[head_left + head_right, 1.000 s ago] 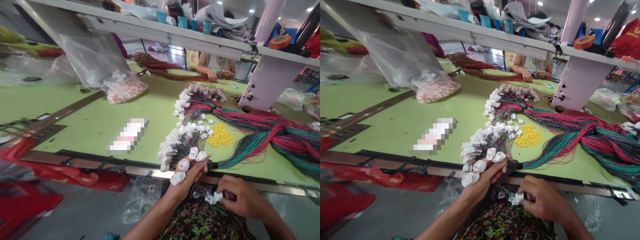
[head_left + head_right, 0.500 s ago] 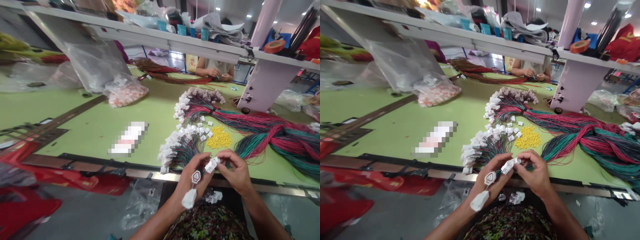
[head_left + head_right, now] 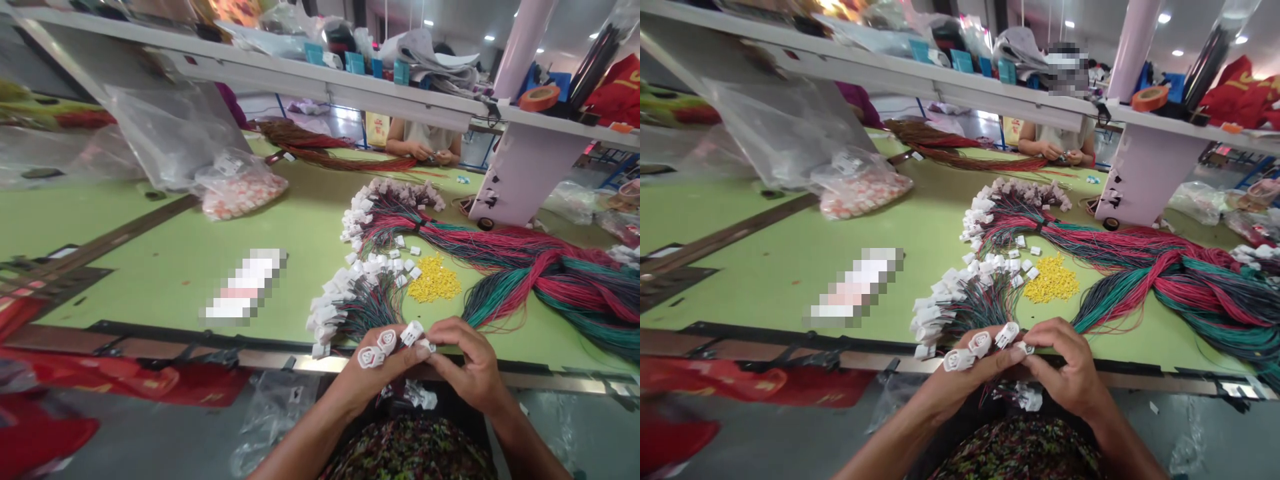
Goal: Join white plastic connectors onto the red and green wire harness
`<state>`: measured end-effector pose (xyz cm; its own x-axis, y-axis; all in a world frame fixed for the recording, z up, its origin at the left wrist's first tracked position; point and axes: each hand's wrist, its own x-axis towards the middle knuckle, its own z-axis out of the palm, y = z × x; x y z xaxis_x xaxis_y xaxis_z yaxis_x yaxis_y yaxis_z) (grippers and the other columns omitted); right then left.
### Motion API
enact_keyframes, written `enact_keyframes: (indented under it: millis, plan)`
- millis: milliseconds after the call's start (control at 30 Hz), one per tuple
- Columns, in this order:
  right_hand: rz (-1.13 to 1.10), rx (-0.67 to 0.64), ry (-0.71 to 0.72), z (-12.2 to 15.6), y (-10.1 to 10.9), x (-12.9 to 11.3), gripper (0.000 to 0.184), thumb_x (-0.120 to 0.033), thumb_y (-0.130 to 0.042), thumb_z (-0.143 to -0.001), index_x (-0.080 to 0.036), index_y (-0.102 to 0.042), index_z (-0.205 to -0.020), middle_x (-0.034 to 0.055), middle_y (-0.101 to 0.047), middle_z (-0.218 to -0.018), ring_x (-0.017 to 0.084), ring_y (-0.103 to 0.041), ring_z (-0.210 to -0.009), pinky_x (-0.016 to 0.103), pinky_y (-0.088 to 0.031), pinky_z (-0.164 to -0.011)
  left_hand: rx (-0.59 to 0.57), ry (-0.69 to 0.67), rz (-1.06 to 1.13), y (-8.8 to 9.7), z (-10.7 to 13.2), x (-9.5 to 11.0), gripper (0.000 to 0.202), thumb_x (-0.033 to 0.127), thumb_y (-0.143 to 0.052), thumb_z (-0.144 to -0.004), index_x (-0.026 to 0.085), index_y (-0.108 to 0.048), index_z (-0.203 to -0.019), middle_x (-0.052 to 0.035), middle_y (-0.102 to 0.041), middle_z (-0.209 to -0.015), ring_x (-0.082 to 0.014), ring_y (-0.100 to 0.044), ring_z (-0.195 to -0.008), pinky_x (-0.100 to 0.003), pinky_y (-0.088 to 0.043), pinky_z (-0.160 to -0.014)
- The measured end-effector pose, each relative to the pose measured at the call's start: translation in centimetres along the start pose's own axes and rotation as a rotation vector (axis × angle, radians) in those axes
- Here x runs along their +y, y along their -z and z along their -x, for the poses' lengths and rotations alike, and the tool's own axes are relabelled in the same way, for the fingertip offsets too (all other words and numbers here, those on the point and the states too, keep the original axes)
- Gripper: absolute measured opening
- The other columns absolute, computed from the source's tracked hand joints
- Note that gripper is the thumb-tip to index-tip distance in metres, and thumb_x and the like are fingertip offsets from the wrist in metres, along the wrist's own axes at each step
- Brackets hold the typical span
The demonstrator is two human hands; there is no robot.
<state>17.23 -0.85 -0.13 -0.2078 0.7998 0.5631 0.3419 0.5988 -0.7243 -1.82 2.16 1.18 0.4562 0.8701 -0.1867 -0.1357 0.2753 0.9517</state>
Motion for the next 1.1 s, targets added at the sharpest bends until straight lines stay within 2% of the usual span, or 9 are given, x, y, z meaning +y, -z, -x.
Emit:
enact_keyframes:
  millis: [133,233,333,433,533,633,767,967,1100]
  plan:
    - [-0.039,-0.087,-0.049,0.2,0.9,0.4,0.024,-0.014,-0.070,-0.092,-0.027,-0.069,-0.112,0.0039,-0.072,-0.103,0.018,-0.068,-0.095,0.029,-0.055,-0.085,-0.031,0.010,-0.012,0.1,-0.1,-0.3,0.033,0.042,-0.087,-0.069,0.015,-0.068,-0.071,0.0066,-0.050,-0.054,-0.0071,-0.038,-0.050,-0.020,-0.028,-0.048]
    - [-0.029,-0.142,-0.153,-0.1,2.6,1.9,0.017,-0.022,-0.068,-0.094,-0.026,-0.070,-0.110,0.0056,-0.070,-0.107,0.020,-0.068,-0.098,0.031,-0.055,-0.086,-0.043,0.072,-0.015,0.0,-0.2,-0.5,0.034,0.046,-0.084,-0.072,0.016,-0.070,-0.080,0.0078,-0.050,-0.046,-0.0059,-0.035,-0.040,-0.019,-0.026,-0.041]
    - [0.251,-0.072,-0.284,-0.9,4.8,4.5,0.013,-0.025,-0.060,-0.098,-0.022,-0.070,-0.105,0.0080,-0.070,-0.106,0.022,-0.067,-0.096,0.033,-0.054,-0.085,-0.002,0.089,0.029,-0.2,-0.3,-0.7,0.038,0.048,-0.084,-0.073,0.016,-0.071,-0.089,0.0037,-0.061,-0.051,-0.0073,-0.044,-0.039,-0.019,-0.033,-0.038]
    - [0.609,-0.190,-0.368,-2.1,6.0,6.7,0.018,-0.019,-0.054,-0.096,-0.020,-0.072,-0.100,0.0091,-0.070,-0.100,0.025,-0.065,-0.095,0.037,-0.050,-0.089,0.045,0.067,0.118,-0.3,-0.4,-1.2,0.038,0.047,-0.086,-0.072,0.016,-0.070,-0.088,-0.0012,-0.069,-0.061,-0.0110,-0.059,-0.050,-0.020,-0.047,-0.047]
    - [0.703,-0.280,-0.375,-3.1,5.8,7.8,0.021,-0.014,-0.054,-0.093,-0.018,-0.074,-0.091,0.0103,-0.071,-0.094,0.026,-0.064,-0.093,0.038,-0.047,-0.090,0.068,0.069,0.165,-0.4,-0.4,-1.6,0.038,0.045,-0.088,-0.071,0.016,-0.069,-0.087,-0.0031,-0.072,-0.067,-0.0121,-0.064,-0.055,-0.022,-0.052,-0.054]
    - [0.681,-0.315,-0.370,-3.7,5.0,8.1,0.023,-0.012,-0.054,-0.091,-0.018,-0.076,-0.089,0.0103,-0.072,-0.093,0.025,-0.065,-0.091,0.036,-0.046,-0.090,0.085,0.072,0.189,-0.4,-0.3,-1.6,0.039,0.045,-0.090,-0.070,0.016,-0.069,-0.087,-0.0033,-0.073,-0.069,-0.0121,-0.064,-0.056,-0.022,-0.053,-0.055]
    - [0.598,-0.359,-0.350,-3.6,4.4,8.4,0.018,-0.013,-0.058,-0.091,-0.020,-0.075,-0.093,0.0060,-0.075,-0.096,0.021,-0.068,-0.092,0.031,-0.049,-0.089,0.089,0.059,0.205,-0.5,-0.2,-1.4,0.035,0.042,-0.089,-0.071,0.016,-0.070,-0.086,-0.0025,-0.072,-0.070,-0.0116,-0.063,-0.056,-0.022,-0.052,-0.055]
    - [0.579,-0.320,-0.371,-3.8,4.4,8.8,0.015,-0.012,-0.060,-0.087,-0.020,-0.072,-0.093,0.0045,-0.072,-0.092,0.019,-0.066,-0.082,0.030,-0.049,-0.080,0.163,0.045,0.254,-0.6,-0.3,-1.4,0.031,0.037,-0.091,-0.068,0.017,-0.072,-0.084,-0.0017,-0.072,-0.069,-0.0117,-0.062,-0.056,-0.023,-0.051,-0.056]
    - [0.597,-0.291,-0.386,-4.1,3.6,8.8,0.005,-0.020,-0.065,-0.088,-0.020,-0.070,-0.088,0.0037,-0.070,-0.087,0.019,-0.063,-0.078,0.029,-0.047,-0.074,0.197,0.040,0.288,-0.7,-0.3,-1.4,0.032,0.034,-0.092,-0.067,0.017,-0.072,-0.085,-0.0018,-0.071,-0.076,-0.0113,-0.061,-0.058,-0.024,-0.052,-0.056]
